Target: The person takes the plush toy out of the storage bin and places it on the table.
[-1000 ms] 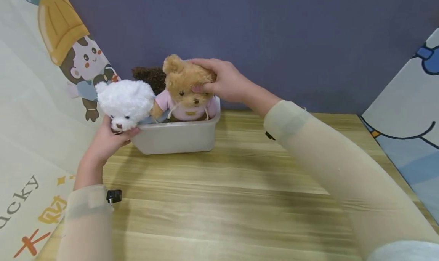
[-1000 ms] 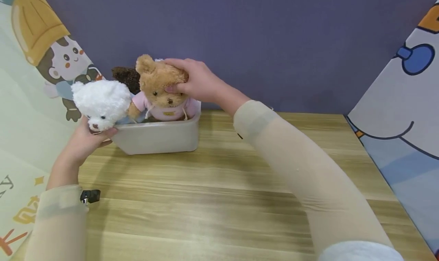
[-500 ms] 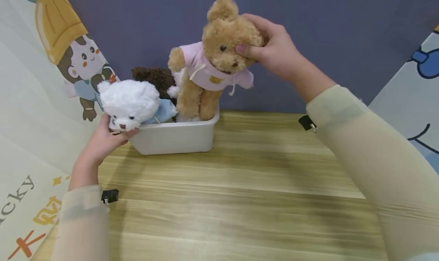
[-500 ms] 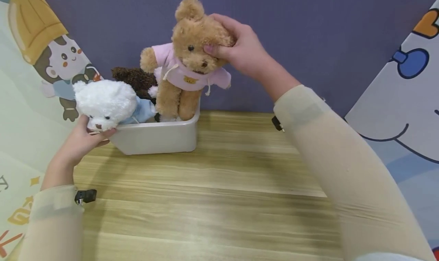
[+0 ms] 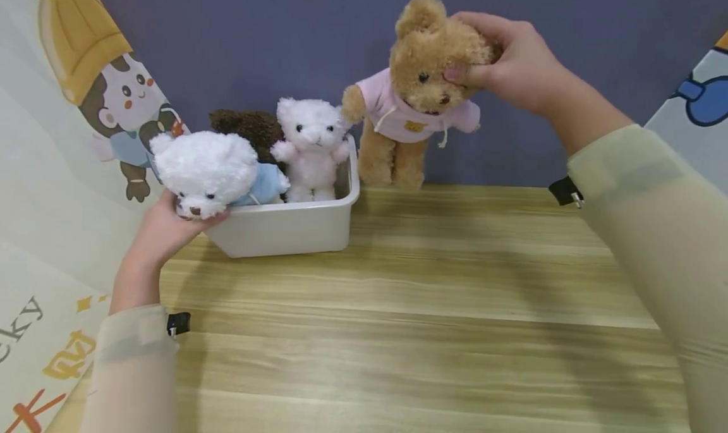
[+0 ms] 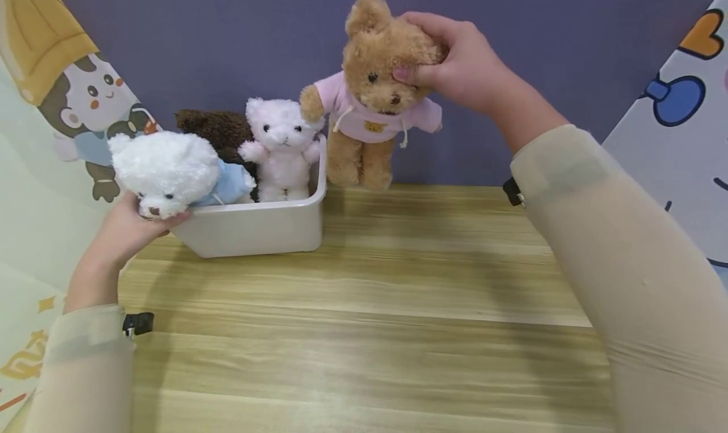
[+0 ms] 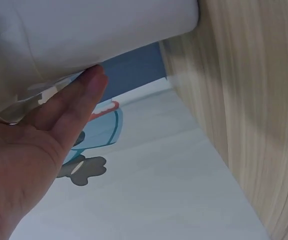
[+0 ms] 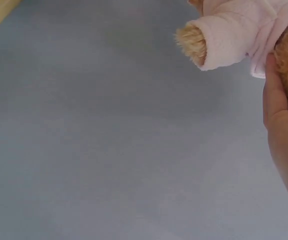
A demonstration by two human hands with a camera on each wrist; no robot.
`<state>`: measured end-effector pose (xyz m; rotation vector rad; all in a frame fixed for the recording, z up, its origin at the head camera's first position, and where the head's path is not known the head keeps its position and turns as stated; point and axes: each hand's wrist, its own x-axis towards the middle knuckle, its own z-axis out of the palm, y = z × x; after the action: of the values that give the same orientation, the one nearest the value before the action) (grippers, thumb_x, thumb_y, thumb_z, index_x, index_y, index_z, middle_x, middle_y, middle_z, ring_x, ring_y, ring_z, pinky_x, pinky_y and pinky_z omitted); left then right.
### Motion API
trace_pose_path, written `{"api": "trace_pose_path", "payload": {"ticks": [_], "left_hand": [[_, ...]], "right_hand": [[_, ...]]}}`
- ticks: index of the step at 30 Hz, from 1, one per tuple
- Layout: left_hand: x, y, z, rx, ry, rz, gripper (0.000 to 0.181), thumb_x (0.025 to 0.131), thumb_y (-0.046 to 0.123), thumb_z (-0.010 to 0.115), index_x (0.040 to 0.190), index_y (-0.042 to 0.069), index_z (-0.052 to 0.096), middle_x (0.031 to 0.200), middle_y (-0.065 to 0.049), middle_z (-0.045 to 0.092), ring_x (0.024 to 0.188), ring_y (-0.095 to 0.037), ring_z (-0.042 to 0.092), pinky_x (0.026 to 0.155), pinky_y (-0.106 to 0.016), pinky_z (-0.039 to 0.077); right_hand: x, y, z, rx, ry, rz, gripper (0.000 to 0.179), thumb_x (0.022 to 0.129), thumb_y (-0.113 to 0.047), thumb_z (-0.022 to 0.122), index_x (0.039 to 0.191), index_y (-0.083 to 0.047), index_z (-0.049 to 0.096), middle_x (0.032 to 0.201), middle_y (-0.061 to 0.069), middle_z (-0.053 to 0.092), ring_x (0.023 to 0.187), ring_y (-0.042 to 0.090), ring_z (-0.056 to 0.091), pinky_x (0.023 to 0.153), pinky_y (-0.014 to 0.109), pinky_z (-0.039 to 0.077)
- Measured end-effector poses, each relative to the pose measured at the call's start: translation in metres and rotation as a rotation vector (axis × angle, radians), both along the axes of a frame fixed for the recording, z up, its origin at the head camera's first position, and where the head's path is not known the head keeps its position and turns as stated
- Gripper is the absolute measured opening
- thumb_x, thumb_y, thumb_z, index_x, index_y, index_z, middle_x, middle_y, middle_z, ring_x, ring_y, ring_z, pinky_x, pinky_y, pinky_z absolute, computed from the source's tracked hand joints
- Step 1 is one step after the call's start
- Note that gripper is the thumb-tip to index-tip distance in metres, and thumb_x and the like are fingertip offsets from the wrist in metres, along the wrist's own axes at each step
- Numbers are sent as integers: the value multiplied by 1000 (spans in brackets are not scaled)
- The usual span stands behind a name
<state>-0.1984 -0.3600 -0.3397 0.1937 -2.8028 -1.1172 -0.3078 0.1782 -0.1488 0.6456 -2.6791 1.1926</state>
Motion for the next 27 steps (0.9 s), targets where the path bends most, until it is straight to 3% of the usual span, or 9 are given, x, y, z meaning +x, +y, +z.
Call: {"api": "trace_pose_path", "payload": {"ticks": [6, 10, 14, 19, 23, 27], "left_hand": [[-3, 4, 0, 22, -16, -18, 117, 88, 58, 82, 172, 12, 14, 165, -32, 39, 144, -50, 44, 109, -67, 45], [-3, 7, -1, 57, -15, -26, 111, 90, 53, 82, 171, 12, 17, 161, -28, 44, 129, -40, 53, 93, -43, 55], [-3, 8, -2, 93, -5, -41, 104, 93, 46, 81, 169, 12, 19, 157, -24, 45, 110, -22, 56, 71, -23, 56], [-1, 7, -2, 129, 7, -28, 101, 95, 41, 80, 170, 16, 17, 159, -22, 41, 104, -7, 53, 72, -21, 57], [0, 5, -1, 135, -4, -15, 102, 96, 42, 79, 171, 18, 15, 163, -21, 37, 112, -10, 52, 74, -20, 57], [1, 4, -3, 141, -6, -18, 101, 96, 42, 78, 171, 19, 14, 164, -20, 36, 118, -15, 51, 75, -21, 57]], "right_hand": [[-14, 16, -34, 198, -68, -28, 71, 99, -41, 76, 162, -43, 43, 157, 10, 53, 133, 26, 52, 101, 43, 48], [-20, 20, -61, 236, -132, 2, 73, 101, -39, 74, 166, -37, 39, 164, 14, 49, 143, 35, 50, 112, 59, 46], [-22, 18, -84, 253, -185, 14, 75, 102, -37, 73, 167, -36, 36, 168, 14, 44, 149, 39, 46, 116, 63, 45], [-25, 8, -108, 293, -154, 41, 75, 102, -36, 73, 167, -38, 35, 162, 17, 46, 145, 40, 46, 113, 64, 46], [-30, -1, -122, 347, -100, 53, 72, 105, -36, 69, 168, -37, 34, 154, 23, 46, 138, 44, 47, 110, 68, 45], [-36, -6, -133, 402, -133, 45, 72, 107, -37, 65, 169, -37, 29, 157, 27, 40, 140, 49, 45, 112, 71, 44]]}}
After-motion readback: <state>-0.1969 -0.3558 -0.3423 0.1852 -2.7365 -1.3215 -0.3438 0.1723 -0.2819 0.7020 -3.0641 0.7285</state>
